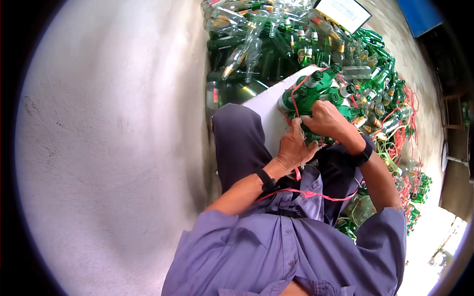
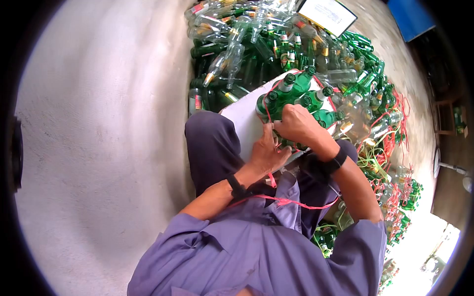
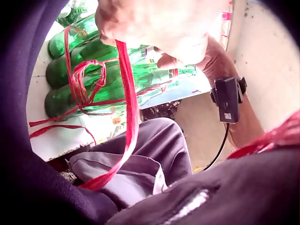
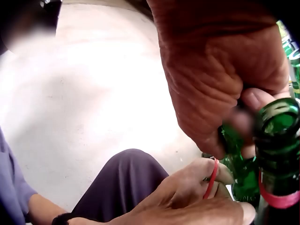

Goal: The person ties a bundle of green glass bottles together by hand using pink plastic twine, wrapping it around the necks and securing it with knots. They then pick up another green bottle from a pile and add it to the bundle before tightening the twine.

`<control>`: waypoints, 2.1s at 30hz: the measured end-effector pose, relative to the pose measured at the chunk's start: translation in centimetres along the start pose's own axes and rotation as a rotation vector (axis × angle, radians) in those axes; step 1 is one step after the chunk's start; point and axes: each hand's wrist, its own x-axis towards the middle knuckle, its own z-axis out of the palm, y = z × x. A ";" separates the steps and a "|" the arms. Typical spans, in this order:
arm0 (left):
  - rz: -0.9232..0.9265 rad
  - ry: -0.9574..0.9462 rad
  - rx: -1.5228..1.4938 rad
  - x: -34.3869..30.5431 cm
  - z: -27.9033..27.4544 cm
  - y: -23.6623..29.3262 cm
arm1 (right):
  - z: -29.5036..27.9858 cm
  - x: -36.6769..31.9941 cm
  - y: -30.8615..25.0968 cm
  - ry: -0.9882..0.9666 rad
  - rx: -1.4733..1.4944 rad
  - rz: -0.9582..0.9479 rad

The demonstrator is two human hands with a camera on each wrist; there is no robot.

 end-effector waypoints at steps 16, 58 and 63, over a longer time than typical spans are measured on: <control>0.031 0.048 0.170 0.1 0.8 -0.1 | 1.7 0.8 0.5 0.095 0.075 0.055; -0.060 -0.040 0.297 0.0 -0.8 1.2 | -6.0 1.0 8.9 0.318 -0.362 0.038; -0.085 -0.047 0.308 0.1 -0.9 1.4 | -6.1 0.9 8.8 0.280 -0.408 0.002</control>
